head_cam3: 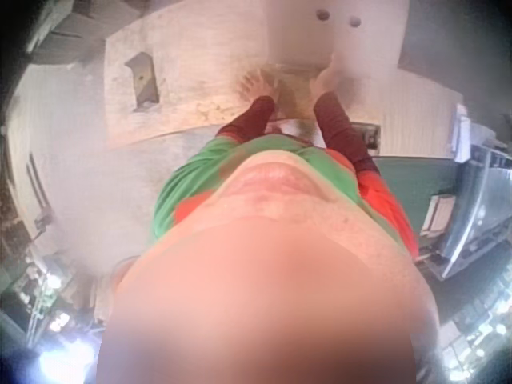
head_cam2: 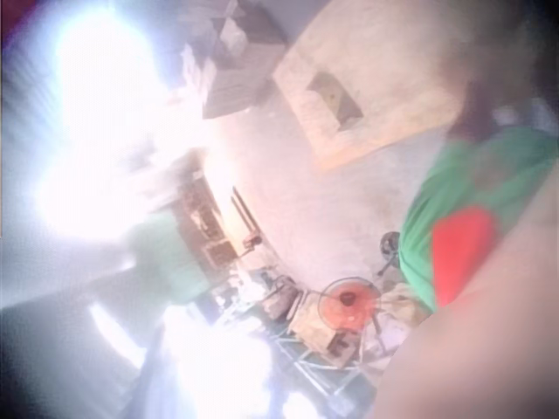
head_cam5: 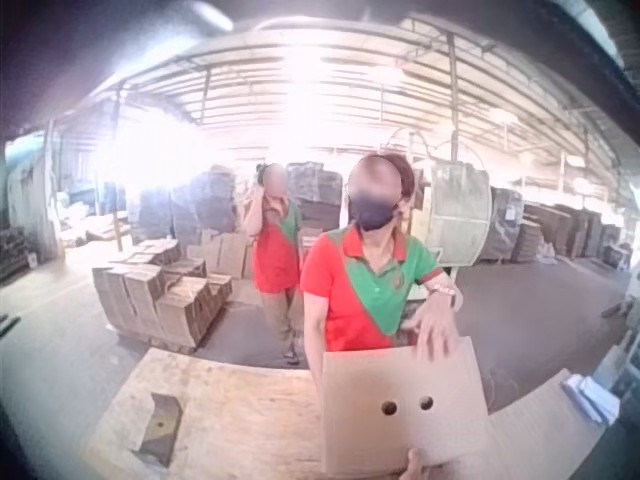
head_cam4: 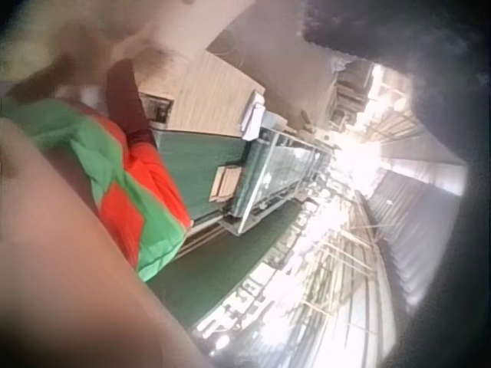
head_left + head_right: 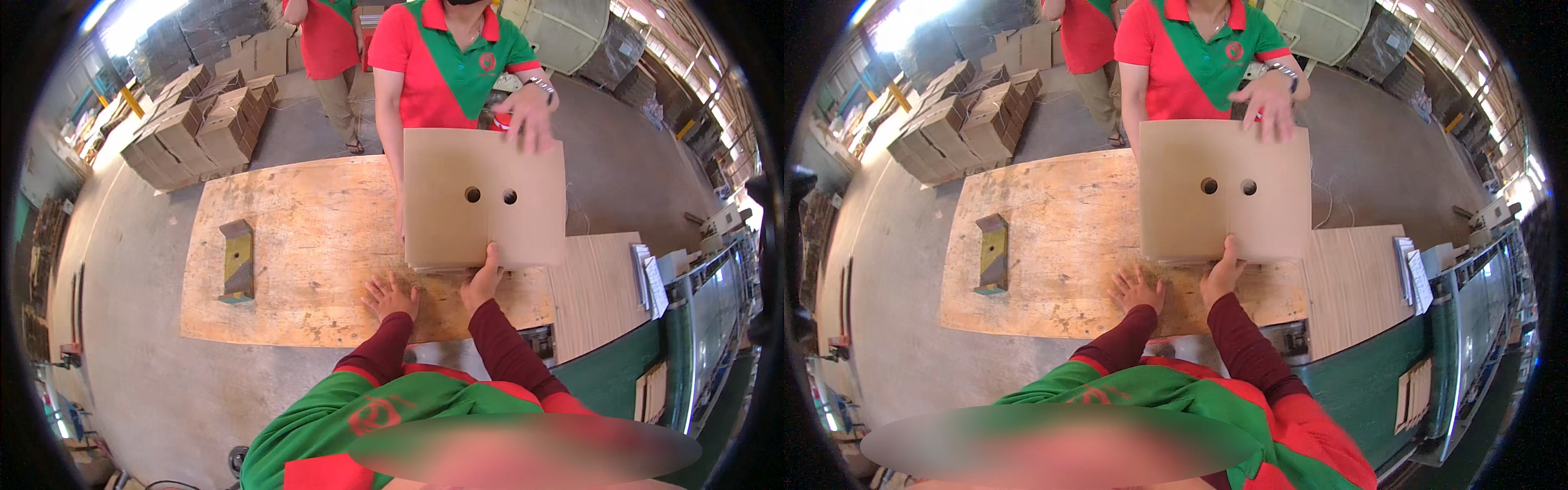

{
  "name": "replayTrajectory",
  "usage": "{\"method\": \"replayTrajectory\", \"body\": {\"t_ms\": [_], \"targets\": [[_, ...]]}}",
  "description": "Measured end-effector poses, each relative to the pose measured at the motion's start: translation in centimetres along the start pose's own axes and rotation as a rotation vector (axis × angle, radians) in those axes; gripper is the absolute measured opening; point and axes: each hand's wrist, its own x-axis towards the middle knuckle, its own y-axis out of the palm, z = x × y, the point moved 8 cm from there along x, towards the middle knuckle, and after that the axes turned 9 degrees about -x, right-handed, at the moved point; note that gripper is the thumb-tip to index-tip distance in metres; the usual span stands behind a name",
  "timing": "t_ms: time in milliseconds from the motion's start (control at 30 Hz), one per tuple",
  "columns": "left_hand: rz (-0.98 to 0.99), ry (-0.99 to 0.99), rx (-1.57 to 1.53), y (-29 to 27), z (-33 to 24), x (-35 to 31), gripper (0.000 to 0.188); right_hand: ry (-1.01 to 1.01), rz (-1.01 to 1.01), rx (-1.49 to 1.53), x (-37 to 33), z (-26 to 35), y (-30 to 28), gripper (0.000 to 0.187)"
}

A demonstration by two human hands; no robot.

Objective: The person repeatedly picks up stacks of small wooden parts from a green conveyor belt and places them onto a wooden table. The person also briefly touches their face during the task.

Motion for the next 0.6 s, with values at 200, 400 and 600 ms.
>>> {"method": "replayTrajectory", "body": {"t_ms": [200, 400, 600], "targets": [[0.006, 0.008, -0.027, 0.3, 0.1, -0.2, 0.079, 0.172, -0.019, -0.001, 1.3, -1.1, -1.7, 0.068], [-0.022, 0.014, -0.004, 0.3, 0.0, -0.2, 0.077, 0.319, 0.123, -0.087, 0.8, 0.4, -0.8, 0.087], [-0.016, -0.001, 0.035, 0.1, 0.0, -0.4, 0.077, 0.297, 0.113, 0.013, 0.0, 6.2, -1.0, 0.094]]}}
